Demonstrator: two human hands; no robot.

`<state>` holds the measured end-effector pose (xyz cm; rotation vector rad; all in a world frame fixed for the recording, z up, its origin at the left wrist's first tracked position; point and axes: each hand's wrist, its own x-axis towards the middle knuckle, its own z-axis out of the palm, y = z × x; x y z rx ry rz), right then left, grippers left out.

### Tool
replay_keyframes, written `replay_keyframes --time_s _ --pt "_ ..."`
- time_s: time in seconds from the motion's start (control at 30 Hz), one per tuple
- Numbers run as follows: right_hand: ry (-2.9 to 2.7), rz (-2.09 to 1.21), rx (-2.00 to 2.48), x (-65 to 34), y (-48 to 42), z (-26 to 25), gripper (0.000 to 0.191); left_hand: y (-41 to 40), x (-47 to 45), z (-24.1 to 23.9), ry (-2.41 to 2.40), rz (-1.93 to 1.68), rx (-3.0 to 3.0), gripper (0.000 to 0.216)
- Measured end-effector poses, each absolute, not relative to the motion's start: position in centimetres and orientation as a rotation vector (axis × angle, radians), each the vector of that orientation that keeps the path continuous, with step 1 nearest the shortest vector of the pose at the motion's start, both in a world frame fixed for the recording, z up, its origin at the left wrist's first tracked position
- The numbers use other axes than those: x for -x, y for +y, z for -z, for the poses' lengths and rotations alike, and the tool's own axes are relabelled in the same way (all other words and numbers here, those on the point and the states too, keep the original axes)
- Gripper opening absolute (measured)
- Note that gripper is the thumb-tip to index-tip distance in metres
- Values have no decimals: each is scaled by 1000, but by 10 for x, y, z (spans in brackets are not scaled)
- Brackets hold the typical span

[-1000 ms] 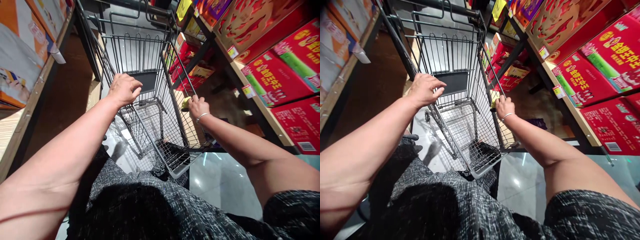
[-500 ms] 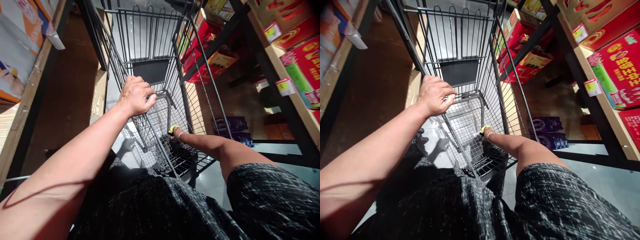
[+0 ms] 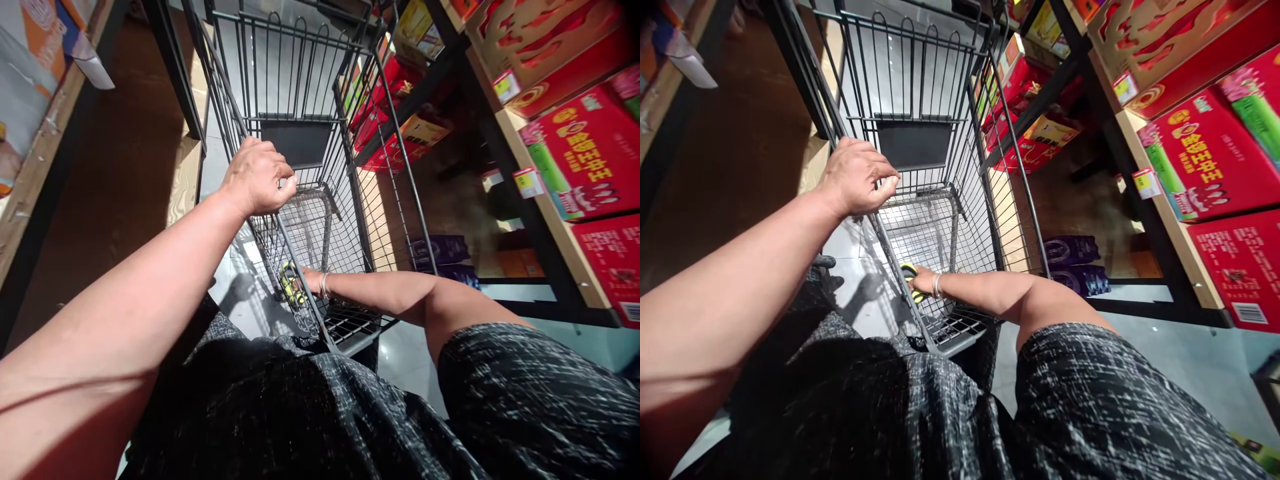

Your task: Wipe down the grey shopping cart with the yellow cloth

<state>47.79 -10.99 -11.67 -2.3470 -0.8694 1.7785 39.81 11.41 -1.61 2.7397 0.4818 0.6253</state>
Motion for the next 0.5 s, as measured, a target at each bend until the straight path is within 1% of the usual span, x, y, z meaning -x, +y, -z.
replay_keyframes --time_s 0.13,0.2,0.27,0.37,0.5 --pt "-508 -1787 1891 -483 -100 61 43 124 -394 11 491 -595 -2745 38" --pt "-475 -1742 1677 -484 -100 35 47 129 -392 9 481 -566 -2773 39" --pt "-549 -1649 1603 -483 -102 24 50 134 -391 7 463 -538 -2836 41" --pt "-763 -1620 1806 -474 -102 45 50 139 -390 8 444 -528 -2927 46" --pt "-1101 -1880 2274 -474 -115 91 40 140 -390 10 437 -553 -2949 52"
